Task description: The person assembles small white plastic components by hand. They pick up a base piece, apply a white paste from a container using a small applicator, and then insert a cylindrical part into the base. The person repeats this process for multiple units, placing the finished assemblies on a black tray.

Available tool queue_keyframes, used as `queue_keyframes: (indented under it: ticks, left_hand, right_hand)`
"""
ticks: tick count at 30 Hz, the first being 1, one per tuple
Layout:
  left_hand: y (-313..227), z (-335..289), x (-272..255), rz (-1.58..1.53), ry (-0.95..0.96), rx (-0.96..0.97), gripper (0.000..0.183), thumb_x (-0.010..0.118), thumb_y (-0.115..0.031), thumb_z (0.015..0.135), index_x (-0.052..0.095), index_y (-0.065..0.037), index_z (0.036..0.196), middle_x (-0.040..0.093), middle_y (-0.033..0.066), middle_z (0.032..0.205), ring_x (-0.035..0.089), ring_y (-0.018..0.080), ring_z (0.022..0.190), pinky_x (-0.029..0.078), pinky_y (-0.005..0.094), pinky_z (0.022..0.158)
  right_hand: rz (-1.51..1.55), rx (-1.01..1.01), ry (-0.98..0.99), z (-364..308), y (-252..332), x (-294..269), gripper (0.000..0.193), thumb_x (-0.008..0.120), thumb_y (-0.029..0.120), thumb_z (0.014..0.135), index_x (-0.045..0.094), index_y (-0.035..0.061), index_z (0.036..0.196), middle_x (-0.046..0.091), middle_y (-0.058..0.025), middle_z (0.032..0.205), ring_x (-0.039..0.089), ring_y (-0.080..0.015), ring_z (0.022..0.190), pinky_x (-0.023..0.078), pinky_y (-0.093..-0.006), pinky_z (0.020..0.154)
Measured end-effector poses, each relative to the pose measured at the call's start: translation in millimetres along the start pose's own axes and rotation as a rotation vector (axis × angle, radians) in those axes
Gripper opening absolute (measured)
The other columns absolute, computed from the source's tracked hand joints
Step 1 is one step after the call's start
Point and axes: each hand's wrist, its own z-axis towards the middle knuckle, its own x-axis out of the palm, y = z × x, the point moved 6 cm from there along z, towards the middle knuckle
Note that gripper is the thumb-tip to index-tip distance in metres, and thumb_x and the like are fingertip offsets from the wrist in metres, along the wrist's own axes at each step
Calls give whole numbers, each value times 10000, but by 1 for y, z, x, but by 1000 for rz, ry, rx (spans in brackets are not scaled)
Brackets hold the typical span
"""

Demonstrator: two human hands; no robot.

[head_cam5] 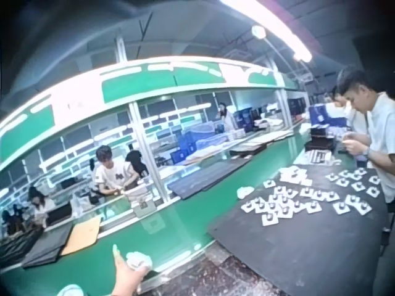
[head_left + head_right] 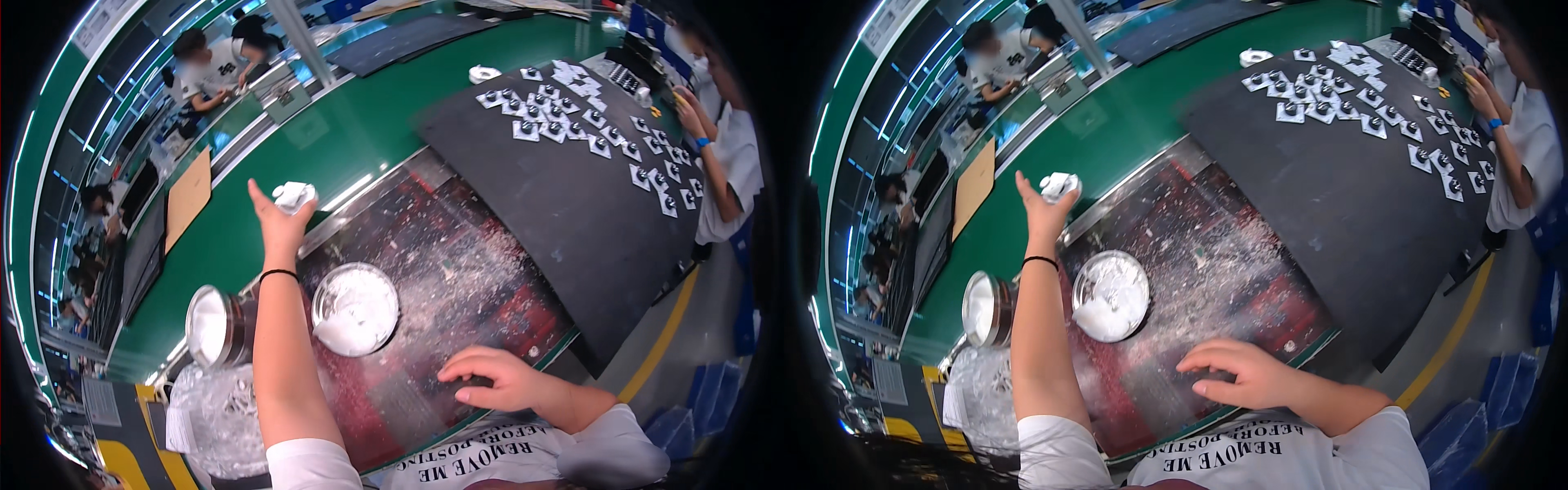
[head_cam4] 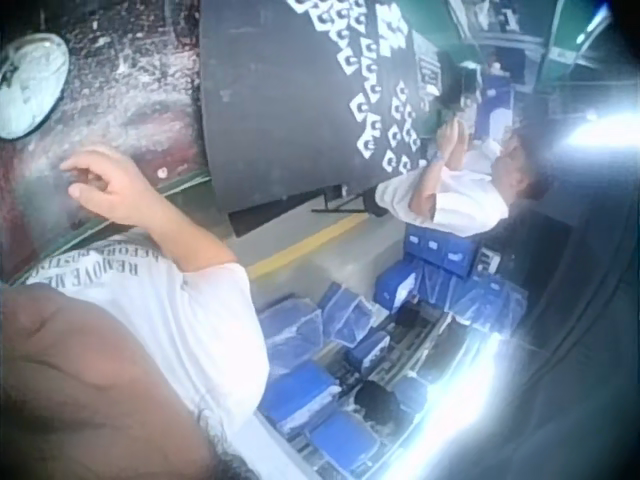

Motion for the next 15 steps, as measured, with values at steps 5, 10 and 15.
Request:
queue_keyframes:
  ticks: [5,10,15]
  left_hand:
    - [18,12,16,57,-16,-67,1143,804,-243,642,24,38,1430,228,302,1419,303,387,1311,281,387,1078]
    - [52,14,18,-74,69,-239,1234,821,-332,641,-55,32,1431,121,301,1461,237,364,1353,246,379,1096]
    - [39,10,-11,137,82,-169,1226,830,-341,619,-2,48,1432,94,302,1474,124,361,1394,221,380,1107]
  right_hand:
    - [17,-27,27,0,1,-2,317,613,164,860,580,49,1154,575,-108,1154,534,-252,1080,427,-356,908]
    - [60,-4,36,-2,-2,-1,321,609,171,869,578,60,1169,577,-93,1157,536,-218,1077,443,-328,873]
    - [83,16,-2,-3,-3,0,325,622,167,866,583,63,1171,586,-74,1130,551,-167,1020,450,-296,836]
